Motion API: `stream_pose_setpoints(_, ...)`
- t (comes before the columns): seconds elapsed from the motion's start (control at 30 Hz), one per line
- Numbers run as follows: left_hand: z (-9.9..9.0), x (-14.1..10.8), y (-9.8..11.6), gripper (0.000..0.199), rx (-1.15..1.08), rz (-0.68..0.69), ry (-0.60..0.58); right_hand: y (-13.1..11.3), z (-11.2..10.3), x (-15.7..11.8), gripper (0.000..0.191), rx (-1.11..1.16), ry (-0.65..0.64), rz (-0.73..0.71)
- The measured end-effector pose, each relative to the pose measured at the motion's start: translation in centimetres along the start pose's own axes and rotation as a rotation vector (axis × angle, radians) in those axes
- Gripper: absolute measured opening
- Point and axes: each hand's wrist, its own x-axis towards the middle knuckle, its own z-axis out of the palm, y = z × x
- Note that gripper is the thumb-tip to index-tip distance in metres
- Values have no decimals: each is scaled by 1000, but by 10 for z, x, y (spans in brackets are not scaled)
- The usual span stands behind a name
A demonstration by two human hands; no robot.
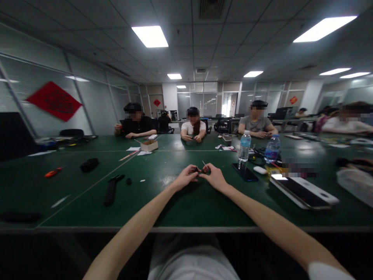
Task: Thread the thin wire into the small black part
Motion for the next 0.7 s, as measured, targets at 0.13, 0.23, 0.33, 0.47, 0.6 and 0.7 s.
stream_pose_setpoints(0.13, -1, 0, 0, 37, 18, 8, 8, -6, -2, -2, 21, 67, -5, -15)
stream_pose_setpoints(0.23, -1, -2, 3, 42, 6, -5, 12, -8, -1, -3, 19, 88, 17, -64)
stream_pose_setpoints(0.33, 0, -4, 6, 43, -39, -17, -24, -8, -2, -3, 21, 101, 5, -52)
stream_pose_setpoints(0.47, 1, -5, 5, 40, -78, -33, -67, -5, -2, -3, 25, 117, -17, -7)
stream_pose_setpoints(0.6, 0, -3, 1, 39, -100, -43, -71, -3, -1, -3, 26, 142, 8, -27)
stream_pose_setpoints(0.7, 0, -3, 0, 39, -114, -49, -73, -3, 0, -3, 26, 148, 10, -33)
